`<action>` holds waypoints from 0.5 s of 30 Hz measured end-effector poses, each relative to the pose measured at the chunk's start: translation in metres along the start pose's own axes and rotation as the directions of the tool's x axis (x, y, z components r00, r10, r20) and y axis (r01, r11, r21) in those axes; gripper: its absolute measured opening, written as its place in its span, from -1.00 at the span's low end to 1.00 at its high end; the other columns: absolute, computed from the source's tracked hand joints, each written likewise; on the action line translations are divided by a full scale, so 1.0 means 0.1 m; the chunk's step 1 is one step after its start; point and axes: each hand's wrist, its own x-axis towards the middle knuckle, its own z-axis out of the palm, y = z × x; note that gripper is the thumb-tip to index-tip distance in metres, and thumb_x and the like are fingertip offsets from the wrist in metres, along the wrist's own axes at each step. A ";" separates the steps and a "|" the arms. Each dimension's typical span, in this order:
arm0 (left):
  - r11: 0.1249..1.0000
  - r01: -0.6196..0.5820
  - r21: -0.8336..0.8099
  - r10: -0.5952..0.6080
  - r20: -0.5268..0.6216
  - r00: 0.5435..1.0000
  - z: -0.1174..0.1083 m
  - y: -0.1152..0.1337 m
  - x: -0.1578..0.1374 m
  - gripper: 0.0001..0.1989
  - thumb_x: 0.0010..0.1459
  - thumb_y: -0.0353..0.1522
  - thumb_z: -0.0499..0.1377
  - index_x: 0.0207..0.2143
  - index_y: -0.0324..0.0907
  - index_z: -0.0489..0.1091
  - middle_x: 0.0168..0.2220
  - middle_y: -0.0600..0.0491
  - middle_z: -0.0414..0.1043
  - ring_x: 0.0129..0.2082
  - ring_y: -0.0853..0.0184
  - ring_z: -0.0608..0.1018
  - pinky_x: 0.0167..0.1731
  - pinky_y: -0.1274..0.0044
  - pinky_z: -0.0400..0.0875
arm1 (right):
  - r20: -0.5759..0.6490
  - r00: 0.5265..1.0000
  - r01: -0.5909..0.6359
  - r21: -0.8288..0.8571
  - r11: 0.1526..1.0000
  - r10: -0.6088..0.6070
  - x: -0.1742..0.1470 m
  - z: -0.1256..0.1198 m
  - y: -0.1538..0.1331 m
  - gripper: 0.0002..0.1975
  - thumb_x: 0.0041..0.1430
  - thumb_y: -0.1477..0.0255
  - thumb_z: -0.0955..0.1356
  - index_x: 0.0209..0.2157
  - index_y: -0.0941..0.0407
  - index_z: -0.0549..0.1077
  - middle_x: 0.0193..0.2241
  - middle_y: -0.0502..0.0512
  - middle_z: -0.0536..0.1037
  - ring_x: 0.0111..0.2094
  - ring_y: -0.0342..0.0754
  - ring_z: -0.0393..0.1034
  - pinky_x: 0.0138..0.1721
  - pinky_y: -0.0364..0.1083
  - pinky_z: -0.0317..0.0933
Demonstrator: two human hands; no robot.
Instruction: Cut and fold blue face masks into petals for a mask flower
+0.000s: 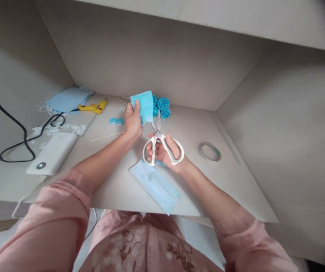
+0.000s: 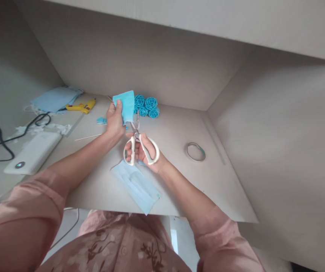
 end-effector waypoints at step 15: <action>0.999 -0.025 0.039 0.026 -0.029 0.999 -0.01 0.00 0.05 -0.64 0.23 -0.06 0.21 -0.36 -0.13 0.22 -0.43 0.17 0.28 -0.47 0.44 0.41 -0.41 0.59 0.37 | 0.014 1.000 -0.010 0.042 0.999 0.010 0.00 0.00 0.00 -0.47 0.25 -0.05 0.28 -0.07 0.13 0.47 -0.41 0.07 0.59 -0.43 -0.08 0.46 -0.36 -0.04 0.42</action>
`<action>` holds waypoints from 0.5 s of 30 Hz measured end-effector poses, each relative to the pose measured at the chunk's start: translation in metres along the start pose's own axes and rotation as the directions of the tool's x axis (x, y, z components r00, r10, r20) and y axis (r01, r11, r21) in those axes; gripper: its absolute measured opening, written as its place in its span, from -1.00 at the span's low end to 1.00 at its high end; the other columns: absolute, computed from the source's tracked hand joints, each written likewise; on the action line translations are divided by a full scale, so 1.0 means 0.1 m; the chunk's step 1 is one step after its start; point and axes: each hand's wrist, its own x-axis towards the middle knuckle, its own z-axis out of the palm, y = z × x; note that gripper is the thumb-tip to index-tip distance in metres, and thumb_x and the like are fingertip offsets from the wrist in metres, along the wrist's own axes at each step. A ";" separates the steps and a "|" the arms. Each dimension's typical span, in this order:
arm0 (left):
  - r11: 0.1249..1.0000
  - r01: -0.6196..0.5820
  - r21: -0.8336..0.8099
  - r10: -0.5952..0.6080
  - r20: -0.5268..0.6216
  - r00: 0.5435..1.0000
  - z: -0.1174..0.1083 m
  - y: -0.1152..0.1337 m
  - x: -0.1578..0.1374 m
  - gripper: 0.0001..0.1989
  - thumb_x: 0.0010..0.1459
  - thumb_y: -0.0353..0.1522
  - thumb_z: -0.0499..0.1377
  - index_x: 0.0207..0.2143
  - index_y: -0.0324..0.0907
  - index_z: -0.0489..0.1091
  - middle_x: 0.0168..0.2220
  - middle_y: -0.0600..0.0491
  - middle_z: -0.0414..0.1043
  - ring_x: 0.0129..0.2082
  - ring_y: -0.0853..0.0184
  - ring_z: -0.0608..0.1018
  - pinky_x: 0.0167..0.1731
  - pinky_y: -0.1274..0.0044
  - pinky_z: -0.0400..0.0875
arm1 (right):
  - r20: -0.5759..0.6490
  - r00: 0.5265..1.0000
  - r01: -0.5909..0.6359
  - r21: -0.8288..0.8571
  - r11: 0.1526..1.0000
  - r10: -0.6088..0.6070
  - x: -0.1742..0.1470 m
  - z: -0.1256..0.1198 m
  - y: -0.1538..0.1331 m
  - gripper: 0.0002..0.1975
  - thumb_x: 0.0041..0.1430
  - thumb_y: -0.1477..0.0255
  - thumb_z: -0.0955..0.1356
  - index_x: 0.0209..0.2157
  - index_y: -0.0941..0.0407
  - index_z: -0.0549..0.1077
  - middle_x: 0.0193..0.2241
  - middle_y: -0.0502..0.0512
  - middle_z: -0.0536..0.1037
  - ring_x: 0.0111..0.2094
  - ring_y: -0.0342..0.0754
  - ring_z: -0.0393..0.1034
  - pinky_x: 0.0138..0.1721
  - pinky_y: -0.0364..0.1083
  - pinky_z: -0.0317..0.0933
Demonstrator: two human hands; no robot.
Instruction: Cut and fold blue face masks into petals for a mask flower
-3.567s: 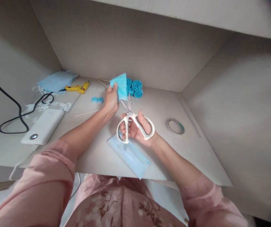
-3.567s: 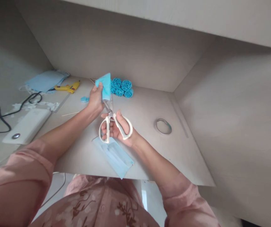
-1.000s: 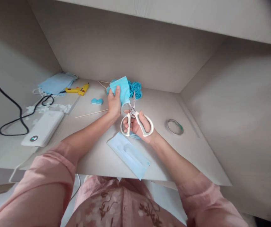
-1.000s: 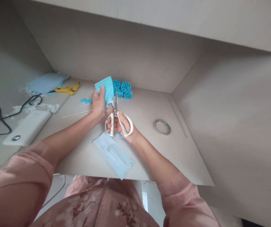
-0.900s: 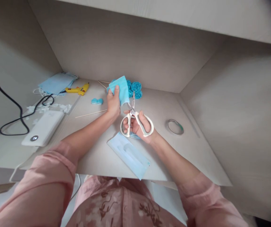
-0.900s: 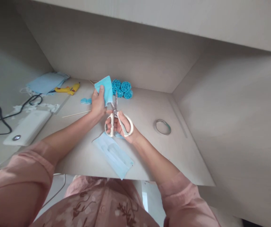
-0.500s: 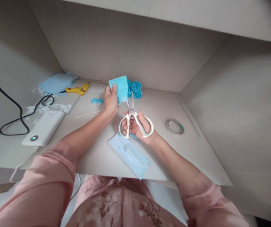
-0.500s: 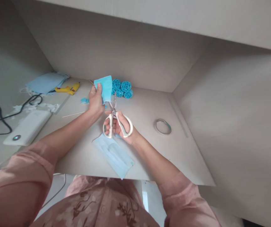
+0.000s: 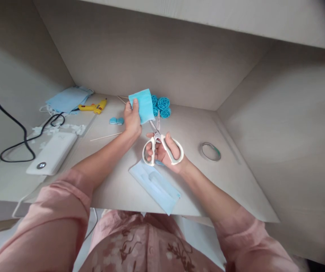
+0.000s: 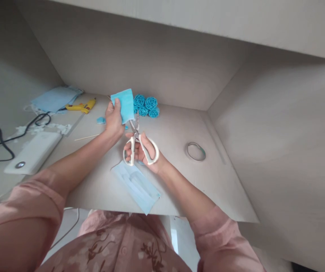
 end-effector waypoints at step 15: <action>0.995 0.096 0.002 -0.096 0.068 0.993 0.06 0.02 -0.19 -0.60 0.20 0.01 0.20 -0.17 -0.10 0.33 -0.21 0.04 0.51 -0.23 0.35 0.59 -0.18 0.51 0.51 | -0.134 0.991 0.038 0.047 0.998 -0.031 0.02 0.03 -0.03 -0.50 0.29 -0.03 0.26 -0.13 0.11 0.50 -0.43 0.05 0.57 -0.46 -0.10 0.43 -0.40 -0.06 0.42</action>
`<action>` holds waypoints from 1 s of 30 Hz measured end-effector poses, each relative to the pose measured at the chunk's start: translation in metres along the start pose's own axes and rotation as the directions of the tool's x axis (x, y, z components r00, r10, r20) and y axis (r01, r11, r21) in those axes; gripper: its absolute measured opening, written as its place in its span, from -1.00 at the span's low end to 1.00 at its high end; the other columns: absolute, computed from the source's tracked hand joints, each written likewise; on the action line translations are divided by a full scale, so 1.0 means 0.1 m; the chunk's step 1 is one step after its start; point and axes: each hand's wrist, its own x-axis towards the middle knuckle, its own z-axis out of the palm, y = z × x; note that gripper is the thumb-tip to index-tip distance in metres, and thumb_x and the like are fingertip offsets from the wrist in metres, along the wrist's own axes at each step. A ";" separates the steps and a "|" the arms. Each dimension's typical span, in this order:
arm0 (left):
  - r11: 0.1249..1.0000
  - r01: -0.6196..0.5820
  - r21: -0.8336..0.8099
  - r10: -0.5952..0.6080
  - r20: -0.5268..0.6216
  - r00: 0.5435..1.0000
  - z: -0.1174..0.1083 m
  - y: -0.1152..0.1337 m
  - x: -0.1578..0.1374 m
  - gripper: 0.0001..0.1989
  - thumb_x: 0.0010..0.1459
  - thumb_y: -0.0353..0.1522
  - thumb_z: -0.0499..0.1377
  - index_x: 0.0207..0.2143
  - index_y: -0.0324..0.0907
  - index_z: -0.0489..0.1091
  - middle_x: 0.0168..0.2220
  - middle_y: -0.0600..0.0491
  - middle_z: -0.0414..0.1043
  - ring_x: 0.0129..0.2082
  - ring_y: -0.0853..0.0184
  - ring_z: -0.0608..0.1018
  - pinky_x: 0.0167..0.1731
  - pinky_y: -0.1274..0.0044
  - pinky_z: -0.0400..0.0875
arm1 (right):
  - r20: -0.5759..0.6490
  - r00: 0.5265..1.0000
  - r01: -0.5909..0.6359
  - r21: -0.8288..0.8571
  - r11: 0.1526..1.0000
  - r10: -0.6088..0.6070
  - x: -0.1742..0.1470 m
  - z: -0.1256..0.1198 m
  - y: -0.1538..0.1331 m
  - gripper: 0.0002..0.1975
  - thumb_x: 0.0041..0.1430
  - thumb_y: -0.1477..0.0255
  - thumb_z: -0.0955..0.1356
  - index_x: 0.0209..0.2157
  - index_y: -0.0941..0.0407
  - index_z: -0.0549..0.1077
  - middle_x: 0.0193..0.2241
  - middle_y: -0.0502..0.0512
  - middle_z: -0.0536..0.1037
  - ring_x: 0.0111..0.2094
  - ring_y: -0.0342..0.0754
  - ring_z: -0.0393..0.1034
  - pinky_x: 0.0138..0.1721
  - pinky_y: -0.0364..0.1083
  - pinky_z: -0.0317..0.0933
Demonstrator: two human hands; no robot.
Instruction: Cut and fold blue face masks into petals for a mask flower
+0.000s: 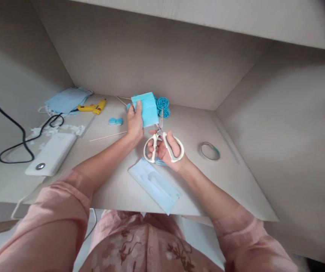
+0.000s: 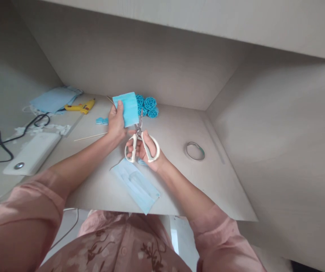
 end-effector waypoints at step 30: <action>0.999 0.047 -0.022 -0.047 -0.019 0.999 -0.02 -0.06 -0.03 -0.70 0.25 -0.09 0.20 -0.22 -0.14 0.35 -0.17 -0.02 0.54 -0.18 0.31 0.61 -0.08 0.44 0.53 | -0.076 0.993 0.091 0.043 0.995 -0.088 -0.05 0.07 0.03 -0.51 0.20 -0.07 0.33 -0.21 0.09 0.50 -0.58 -0.05 0.39 -0.59 -0.17 0.21 -0.60 -0.17 0.17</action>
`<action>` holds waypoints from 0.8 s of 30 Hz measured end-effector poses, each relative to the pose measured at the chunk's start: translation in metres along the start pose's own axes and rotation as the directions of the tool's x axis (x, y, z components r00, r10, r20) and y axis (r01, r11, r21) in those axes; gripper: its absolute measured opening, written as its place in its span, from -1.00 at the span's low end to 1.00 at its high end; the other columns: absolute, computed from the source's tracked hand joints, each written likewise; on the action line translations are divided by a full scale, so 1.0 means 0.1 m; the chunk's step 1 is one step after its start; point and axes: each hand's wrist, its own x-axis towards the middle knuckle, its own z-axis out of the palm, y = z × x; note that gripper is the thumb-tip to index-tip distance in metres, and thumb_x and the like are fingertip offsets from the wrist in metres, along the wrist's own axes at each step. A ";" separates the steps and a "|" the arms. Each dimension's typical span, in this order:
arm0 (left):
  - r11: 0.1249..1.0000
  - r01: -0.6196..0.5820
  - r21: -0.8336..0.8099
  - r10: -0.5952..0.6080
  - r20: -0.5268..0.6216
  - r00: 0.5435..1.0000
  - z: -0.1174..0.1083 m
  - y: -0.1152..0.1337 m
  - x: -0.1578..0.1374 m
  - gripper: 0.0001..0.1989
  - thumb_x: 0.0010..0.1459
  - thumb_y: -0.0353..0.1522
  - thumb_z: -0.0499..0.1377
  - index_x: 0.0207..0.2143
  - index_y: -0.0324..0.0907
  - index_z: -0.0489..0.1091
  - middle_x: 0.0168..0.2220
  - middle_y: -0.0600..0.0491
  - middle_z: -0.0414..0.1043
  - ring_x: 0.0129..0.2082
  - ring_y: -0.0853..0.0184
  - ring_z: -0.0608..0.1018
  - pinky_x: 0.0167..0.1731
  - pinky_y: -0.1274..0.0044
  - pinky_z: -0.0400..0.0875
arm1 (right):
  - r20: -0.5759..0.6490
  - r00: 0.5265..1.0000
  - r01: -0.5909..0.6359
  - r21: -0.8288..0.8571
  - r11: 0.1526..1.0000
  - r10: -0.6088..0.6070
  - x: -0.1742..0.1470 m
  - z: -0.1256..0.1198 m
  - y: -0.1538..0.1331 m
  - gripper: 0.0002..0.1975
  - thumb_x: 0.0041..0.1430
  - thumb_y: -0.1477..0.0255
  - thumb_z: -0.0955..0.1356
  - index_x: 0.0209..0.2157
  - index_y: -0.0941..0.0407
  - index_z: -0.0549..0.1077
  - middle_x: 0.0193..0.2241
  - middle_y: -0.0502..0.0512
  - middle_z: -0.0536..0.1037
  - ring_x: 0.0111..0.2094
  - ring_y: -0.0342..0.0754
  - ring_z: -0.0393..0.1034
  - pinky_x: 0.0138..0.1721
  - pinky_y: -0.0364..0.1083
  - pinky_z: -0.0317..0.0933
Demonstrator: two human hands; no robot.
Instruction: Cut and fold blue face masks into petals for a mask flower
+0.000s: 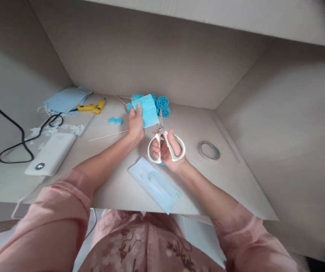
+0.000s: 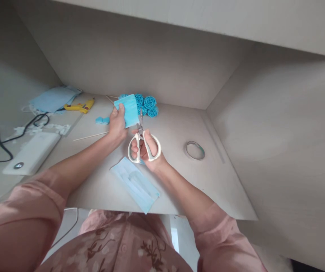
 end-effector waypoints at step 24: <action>0.995 0.094 -0.017 -0.093 0.030 0.995 -0.01 -0.01 0.05 -0.70 0.26 -0.11 0.20 -0.20 -0.15 0.40 -0.17 -0.03 0.58 -0.19 0.30 0.62 -0.07 0.43 0.54 | -0.058 0.998 0.024 -0.062 0.998 -0.028 0.00 0.02 0.02 -0.44 0.02 -0.06 0.46 -0.19 0.14 0.50 -0.66 -0.16 0.31 -0.70 -0.28 0.10 -0.74 -0.25 -0.01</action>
